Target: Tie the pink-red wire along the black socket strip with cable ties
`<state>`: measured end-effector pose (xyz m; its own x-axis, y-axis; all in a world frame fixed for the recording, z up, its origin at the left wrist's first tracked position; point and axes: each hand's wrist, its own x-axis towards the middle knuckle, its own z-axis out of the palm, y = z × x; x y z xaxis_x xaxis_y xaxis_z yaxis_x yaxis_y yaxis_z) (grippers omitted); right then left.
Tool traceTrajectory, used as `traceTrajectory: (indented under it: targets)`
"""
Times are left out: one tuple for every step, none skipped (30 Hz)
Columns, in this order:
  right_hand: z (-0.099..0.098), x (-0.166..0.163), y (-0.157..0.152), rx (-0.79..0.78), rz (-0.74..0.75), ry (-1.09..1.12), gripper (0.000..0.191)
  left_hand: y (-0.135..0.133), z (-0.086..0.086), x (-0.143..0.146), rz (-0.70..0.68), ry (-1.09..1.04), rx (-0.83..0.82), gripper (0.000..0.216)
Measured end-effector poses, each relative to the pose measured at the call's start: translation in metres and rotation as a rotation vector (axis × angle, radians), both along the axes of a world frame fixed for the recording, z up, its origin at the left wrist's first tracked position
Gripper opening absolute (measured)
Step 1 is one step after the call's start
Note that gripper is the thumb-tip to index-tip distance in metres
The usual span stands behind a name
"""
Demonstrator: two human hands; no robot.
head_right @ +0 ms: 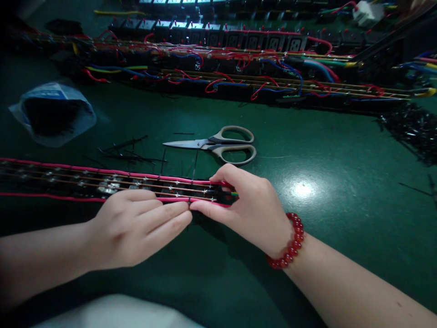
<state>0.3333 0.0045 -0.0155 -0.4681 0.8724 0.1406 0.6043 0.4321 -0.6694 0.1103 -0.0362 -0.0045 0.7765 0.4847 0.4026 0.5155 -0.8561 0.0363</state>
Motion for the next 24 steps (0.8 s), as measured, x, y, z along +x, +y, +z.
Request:
traceTrajectory:
  targets:
    - [-0.0001,-0.0001,0.0,0.003,0.0,0.002,0.031,-0.0004,-0.0005,0.0001,-0.004,-0.007,0.003,0.013]
    - [-0.0003,-0.0001,0.0,0.006,-0.001,0.006,0.031,-0.0007,-0.001,0.0001,-0.006,-0.016,0.005,0.013]
    - [-0.0006,0.0,-0.0001,0.009,-0.002,0.009,0.031,-0.0011,-0.0014,0.0,-0.004,-0.027,0.005,0.014]
    - [-0.001,0.0002,-0.0001,0.014,-0.002,0.013,0.031,-0.0014,-0.0018,-0.0002,-0.005,-0.038,0.004,0.015]
    - [-0.0014,0.0004,-0.0003,0.019,-0.001,0.015,0.031,-0.0018,-0.0021,-0.0006,-0.008,-0.046,0.0,0.015]
    - [-0.0018,0.0007,-0.0005,0.026,0.001,0.018,0.032,-0.0022,-0.0023,-0.0011,-0.015,-0.054,-0.005,0.015]
    - [-0.0022,0.0011,-0.0006,0.03,0.002,0.019,0.032,-0.0026,-0.0025,-0.0018,-0.023,-0.067,-0.007,0.015]
    - [-0.0025,0.0014,-0.0008,0.034,0.005,0.02,0.032,-0.003,-0.0028,-0.0026,-0.036,-0.084,-0.003,0.015]
    - [-0.0027,0.0018,-0.0009,0.035,0.008,0.021,0.032,-0.0034,-0.003,-0.0035,-0.051,-0.103,0.005,0.015]
    - [-0.0029,0.002,-0.0008,0.037,0.01,0.022,0.031,-0.0037,-0.0032,-0.0044,-0.064,-0.12,0.011,0.015]
    - [-0.003,0.0022,-0.0007,0.039,0.011,0.021,0.031,-0.004,-0.0035,-0.0053,-0.073,-0.132,0.014,0.016]
    - [-0.003,0.0023,-0.0005,0.043,0.013,0.022,0.031,-0.0041,-0.0038,-0.006,-0.083,-0.138,0.017,0.016]
    - [-0.003,0.0023,-0.0002,0.049,0.012,0.024,0.032,-0.0042,-0.004,-0.0065,-0.09,-0.138,0.017,0.017]
    - [-0.003,0.0023,0.0,0.052,0.014,0.025,0.032,-0.0041,-0.0042,-0.0069,-0.092,-0.135,0.017,0.017]
    - [-0.0031,0.0022,0.0002,0.056,0.015,0.028,0.032,-0.004,-0.0044,-0.0071,-0.093,-0.133,0.021,0.017]
    - [-0.0031,0.0022,0.0004,0.059,0.018,0.031,0.032,-0.0039,-0.0046,-0.0071,-0.095,-0.13,0.03,0.018]
    - [-0.0032,0.0021,0.0004,0.059,0.021,0.032,0.033,-0.0038,-0.0046,-0.0069,-0.1,-0.128,0.042,0.019]
    - [-0.0033,0.0021,0.0004,0.058,0.023,0.032,0.033,-0.0037,-0.0046,-0.0065,-0.101,-0.123,0.052,0.019]
    - [-0.0034,0.002,0.0003,0.058,0.023,0.031,0.033,-0.0036,-0.0045,-0.006,-0.099,-0.108,0.052,0.019]
    - [-0.0035,0.002,0.0002,0.057,0.023,0.03,0.033,-0.0035,-0.0042,-0.0053,-0.094,-0.088,0.042,0.019]
    - [-0.0036,0.0019,0.0,0.056,0.021,0.028,0.033,-0.0033,-0.0038,-0.0046,-0.087,-0.065,0.025,0.018]
    - [-0.0036,0.0018,-0.0001,0.057,0.02,0.027,0.033,-0.003,-0.0034,-0.0038,-0.078,-0.042,0.004,0.017]
    - [-0.0036,0.0017,-0.0002,0.06,0.018,0.026,0.033,-0.0026,-0.0029,-0.0031,-0.07,-0.022,-0.016,0.016]
    - [-0.0036,0.0016,-0.0002,0.063,0.017,0.025,0.033,-0.0022,-0.0023,-0.0026,-0.065,-0.006,-0.029,0.015]
